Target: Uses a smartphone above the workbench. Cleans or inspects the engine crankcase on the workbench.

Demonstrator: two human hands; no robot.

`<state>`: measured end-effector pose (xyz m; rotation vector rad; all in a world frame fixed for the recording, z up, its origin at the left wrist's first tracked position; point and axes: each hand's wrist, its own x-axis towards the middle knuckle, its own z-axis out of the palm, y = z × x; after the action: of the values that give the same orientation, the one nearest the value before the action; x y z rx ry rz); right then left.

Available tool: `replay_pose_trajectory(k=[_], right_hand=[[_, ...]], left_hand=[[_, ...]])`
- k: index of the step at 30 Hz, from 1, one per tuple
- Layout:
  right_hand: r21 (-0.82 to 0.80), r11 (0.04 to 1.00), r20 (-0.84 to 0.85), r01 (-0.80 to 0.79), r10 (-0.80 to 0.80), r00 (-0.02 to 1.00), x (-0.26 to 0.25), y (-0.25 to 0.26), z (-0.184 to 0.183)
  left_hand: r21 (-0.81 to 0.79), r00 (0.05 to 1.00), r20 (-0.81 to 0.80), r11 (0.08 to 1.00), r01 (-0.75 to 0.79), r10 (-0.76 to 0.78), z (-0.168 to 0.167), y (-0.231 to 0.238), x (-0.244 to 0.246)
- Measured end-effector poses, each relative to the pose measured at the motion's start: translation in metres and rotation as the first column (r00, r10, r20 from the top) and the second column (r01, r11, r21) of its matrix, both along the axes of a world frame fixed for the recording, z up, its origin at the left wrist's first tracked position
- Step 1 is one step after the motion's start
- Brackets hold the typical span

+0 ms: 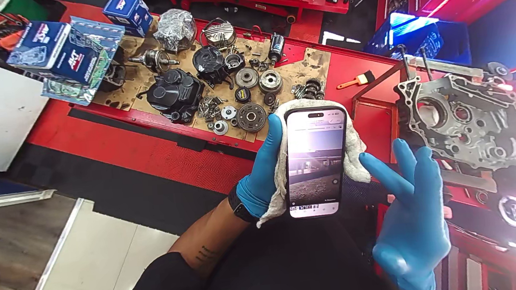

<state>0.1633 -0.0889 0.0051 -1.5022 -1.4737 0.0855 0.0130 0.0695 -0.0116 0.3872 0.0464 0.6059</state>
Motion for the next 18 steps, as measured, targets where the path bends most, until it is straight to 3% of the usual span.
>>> replay_pose_trajectory(k=[18], right_hand=[[0.005, 1.000, -0.009, -0.002, 0.002, 1.000, 0.0032, 0.0030, -0.0013]], left_hand=[[0.016, 1.000, -0.020, 1.000, -0.020, 0.021, -0.0001, 0.0018, 0.0032]])
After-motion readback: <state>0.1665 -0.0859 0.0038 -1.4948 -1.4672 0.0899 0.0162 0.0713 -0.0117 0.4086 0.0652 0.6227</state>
